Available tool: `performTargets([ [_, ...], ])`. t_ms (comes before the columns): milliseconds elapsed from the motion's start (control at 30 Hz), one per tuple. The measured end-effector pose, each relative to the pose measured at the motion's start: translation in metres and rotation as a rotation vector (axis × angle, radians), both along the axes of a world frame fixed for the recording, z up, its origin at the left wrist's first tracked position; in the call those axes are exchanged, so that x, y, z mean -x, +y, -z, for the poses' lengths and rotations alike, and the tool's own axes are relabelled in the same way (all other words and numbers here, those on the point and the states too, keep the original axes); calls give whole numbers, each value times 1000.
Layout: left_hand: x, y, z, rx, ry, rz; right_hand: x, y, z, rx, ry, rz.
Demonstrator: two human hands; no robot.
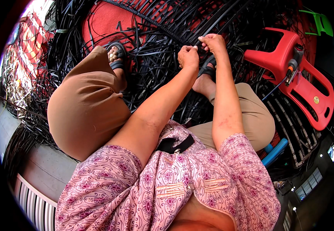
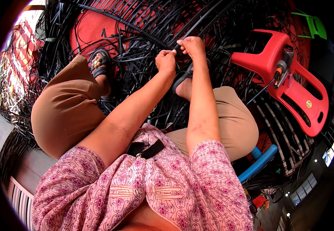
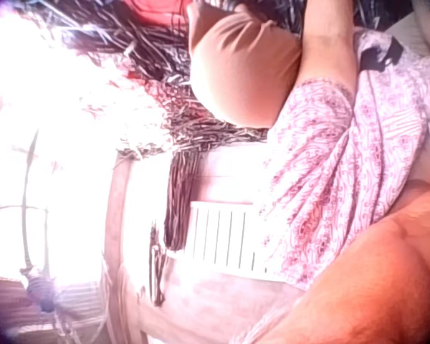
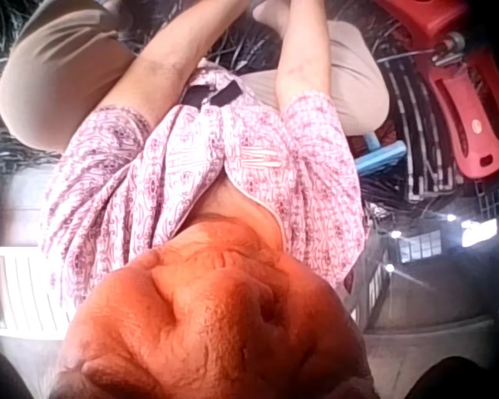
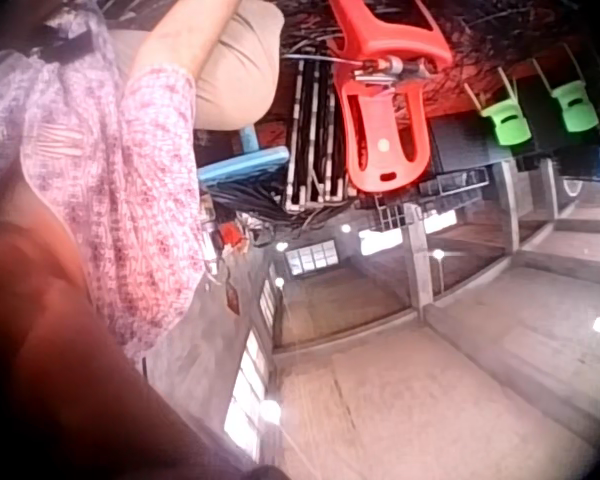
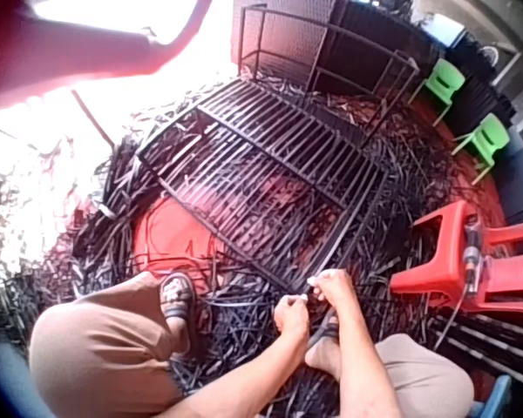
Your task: The person is assembling a rattan chair by hand, weaving black synthetic strips into the frame. They use a staple gun to secure the strips at various points during the process.
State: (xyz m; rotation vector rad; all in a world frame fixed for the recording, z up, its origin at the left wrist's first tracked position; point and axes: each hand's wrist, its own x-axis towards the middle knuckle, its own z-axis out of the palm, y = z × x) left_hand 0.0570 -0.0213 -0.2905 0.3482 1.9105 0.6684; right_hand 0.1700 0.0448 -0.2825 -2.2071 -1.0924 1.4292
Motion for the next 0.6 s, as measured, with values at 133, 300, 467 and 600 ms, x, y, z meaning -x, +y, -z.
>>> performTargets([
  [133, 0, -3, 3, -4, 7, -7, 2, -2, -7, 36, 53, 9],
  [300, 2, -4, 4, 11, -63, -66, 4, -4, -1, -1, -21, -59],
  [467, 3, -3, 1, 20, -59, -57, 3, -7, 7, -8, -82, -80],
  [600, 6, -4, 7, 39, -89, -3, 3, -7, 9, -22, -112, -117],
])
